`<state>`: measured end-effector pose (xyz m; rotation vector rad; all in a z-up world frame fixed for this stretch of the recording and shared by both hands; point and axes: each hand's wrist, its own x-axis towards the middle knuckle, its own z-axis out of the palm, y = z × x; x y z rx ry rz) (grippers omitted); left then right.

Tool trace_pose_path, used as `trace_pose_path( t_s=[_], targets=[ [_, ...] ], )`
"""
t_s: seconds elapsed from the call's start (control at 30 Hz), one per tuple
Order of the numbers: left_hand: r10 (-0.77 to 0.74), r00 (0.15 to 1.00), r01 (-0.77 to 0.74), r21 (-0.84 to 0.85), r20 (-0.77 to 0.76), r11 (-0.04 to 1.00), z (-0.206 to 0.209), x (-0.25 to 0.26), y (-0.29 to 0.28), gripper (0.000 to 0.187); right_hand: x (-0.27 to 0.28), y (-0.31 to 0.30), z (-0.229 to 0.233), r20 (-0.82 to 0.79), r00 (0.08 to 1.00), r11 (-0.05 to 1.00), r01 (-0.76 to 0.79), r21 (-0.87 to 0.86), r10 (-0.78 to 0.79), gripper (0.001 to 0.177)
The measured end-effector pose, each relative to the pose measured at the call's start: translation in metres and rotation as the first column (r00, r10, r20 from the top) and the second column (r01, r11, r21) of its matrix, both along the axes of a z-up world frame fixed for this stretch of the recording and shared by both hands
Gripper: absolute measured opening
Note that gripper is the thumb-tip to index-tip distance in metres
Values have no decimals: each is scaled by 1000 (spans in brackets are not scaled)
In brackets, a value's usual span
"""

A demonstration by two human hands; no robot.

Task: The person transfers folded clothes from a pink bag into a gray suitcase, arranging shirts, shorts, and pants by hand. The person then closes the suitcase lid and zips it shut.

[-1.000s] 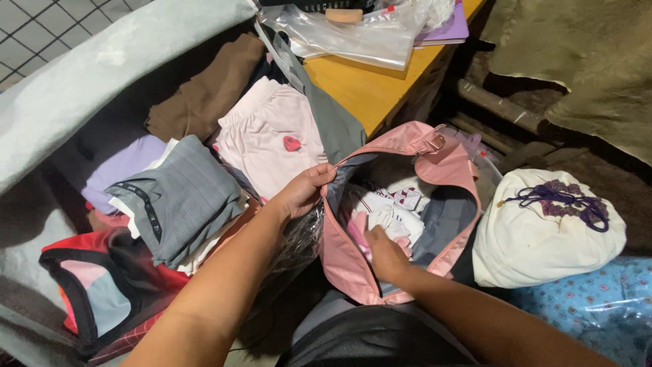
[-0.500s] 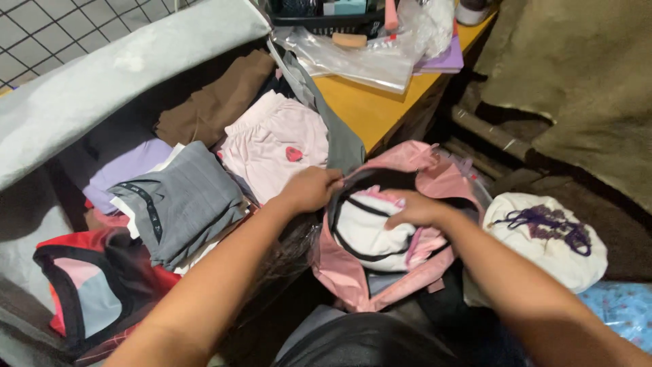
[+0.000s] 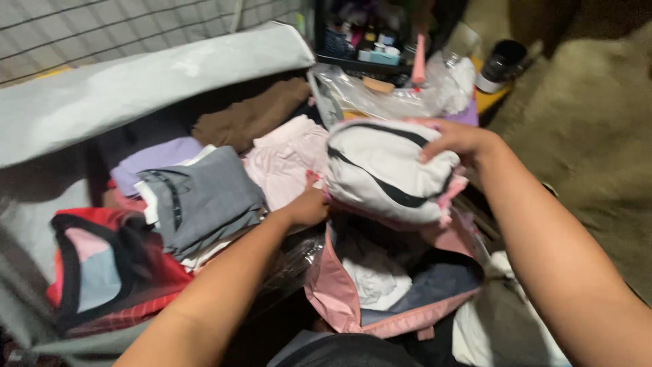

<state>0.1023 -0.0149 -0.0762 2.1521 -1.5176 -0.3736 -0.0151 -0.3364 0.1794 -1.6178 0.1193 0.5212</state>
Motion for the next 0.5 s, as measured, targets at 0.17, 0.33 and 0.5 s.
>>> trace_pose_path(
  t_s=[0.17,0.33,0.5],
  targets=[
    [-80,997,83,-225,22,971,19,-18,24,55,93,68,31,81,974,977,-205,-61,209,99],
    [165,973,-165,-14,164,986,70,-34,24,57,154,135,29,-54,910,892,-414,-179,411,93],
    [243,909,-137,309,-338,941,51,-36,15,58,177,148,-24,-145,868,762,-488,-426,475,76]
  ],
)
